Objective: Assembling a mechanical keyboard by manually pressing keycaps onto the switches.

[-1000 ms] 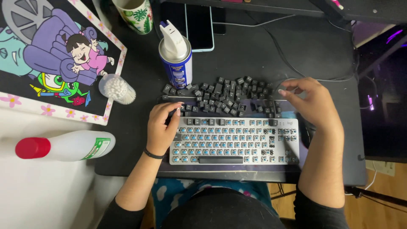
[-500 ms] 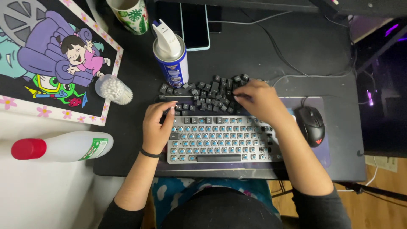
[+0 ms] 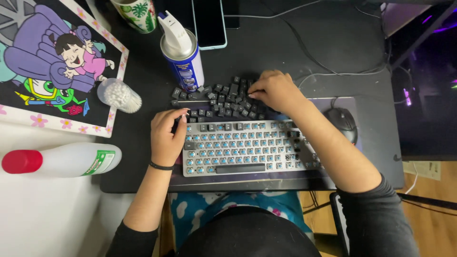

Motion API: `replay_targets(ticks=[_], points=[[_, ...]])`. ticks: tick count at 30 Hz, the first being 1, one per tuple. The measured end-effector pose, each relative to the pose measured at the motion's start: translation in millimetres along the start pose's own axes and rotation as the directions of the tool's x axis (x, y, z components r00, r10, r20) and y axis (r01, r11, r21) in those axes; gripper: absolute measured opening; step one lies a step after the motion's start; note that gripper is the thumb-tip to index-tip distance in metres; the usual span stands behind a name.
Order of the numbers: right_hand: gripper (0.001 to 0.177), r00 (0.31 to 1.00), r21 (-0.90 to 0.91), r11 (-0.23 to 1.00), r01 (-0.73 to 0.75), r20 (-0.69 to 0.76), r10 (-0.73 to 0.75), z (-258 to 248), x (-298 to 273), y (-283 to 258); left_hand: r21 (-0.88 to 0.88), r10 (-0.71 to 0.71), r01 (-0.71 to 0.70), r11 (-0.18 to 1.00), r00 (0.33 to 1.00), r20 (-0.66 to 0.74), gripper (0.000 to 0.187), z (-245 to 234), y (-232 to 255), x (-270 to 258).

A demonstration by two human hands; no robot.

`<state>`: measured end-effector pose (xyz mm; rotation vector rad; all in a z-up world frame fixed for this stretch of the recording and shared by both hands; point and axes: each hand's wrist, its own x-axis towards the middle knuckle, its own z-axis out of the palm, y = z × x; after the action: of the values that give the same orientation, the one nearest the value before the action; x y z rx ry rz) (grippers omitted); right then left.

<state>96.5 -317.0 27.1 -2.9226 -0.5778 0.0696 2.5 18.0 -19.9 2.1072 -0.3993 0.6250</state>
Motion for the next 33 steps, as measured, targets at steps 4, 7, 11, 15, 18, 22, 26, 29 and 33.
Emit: replay_targets(ticks=[4, 7, 11, 15, 18, 22, 26, 29, 33], points=[[0.014, 0.999, 0.041, 0.999, 0.013, 0.038, -0.015, -2, 3, 3, 0.017, 0.002, -0.002, 1.0, 1.0, 0.01, 0.02, -1, 2, -1], [0.017, 0.998, 0.025, 1.0, 0.011, 0.057, -0.013, 5, 7, 5, -0.003, -0.025, 0.025, 1.0, 1.0, 0.011, 0.021, -2, 5, 0], [0.022, 0.997, 0.022, 1.0, 0.022, 0.067, -0.023, 10, 9, 4, -0.009, -0.041, 0.041, 0.999, 0.999, 0.008, 0.022, -3, 8, 1], [0.027, 0.995, -0.029, 0.999, 0.023, 0.099, -0.02, 3, 18, 0, 0.015, -0.035, 0.035, 0.999, 0.999, 0.019, 0.021, -2, 5, -1], [0.024, 0.991, -0.023, 0.999, 0.03, 0.129, -0.027, 2, 20, 1, 0.026, -0.026, 0.026, 0.999, 0.999, 0.02, 0.02, -3, 6, 0], [0.026, 0.99, 0.055, 0.998, 0.013, 0.137, -0.021, 7, 19, 5, 0.001, -0.037, 0.037, 0.999, 0.999, 0.014, 0.022, -3, 7, 1], [0.027, 0.992, 0.091, 0.993, 0.074, 0.092, -0.083, 11, 13, 9, -0.011, -0.042, 0.042, 0.999, 0.999, 0.019, 0.021, -5, 10, 1], [0.026, 0.989, 0.175, 0.974, 0.144, 0.005, -0.147, -14, 0, 7, -0.01, -0.042, 0.042, 0.999, 0.999, 0.008, 0.021, -3, 6, 1], [0.024, 0.985, 0.266, 0.95, 0.165, -0.087, -0.147, -33, -31, 21, -0.019, -0.041, 0.041, 0.999, 0.999, 0.005, 0.021, -4, 7, 2]])
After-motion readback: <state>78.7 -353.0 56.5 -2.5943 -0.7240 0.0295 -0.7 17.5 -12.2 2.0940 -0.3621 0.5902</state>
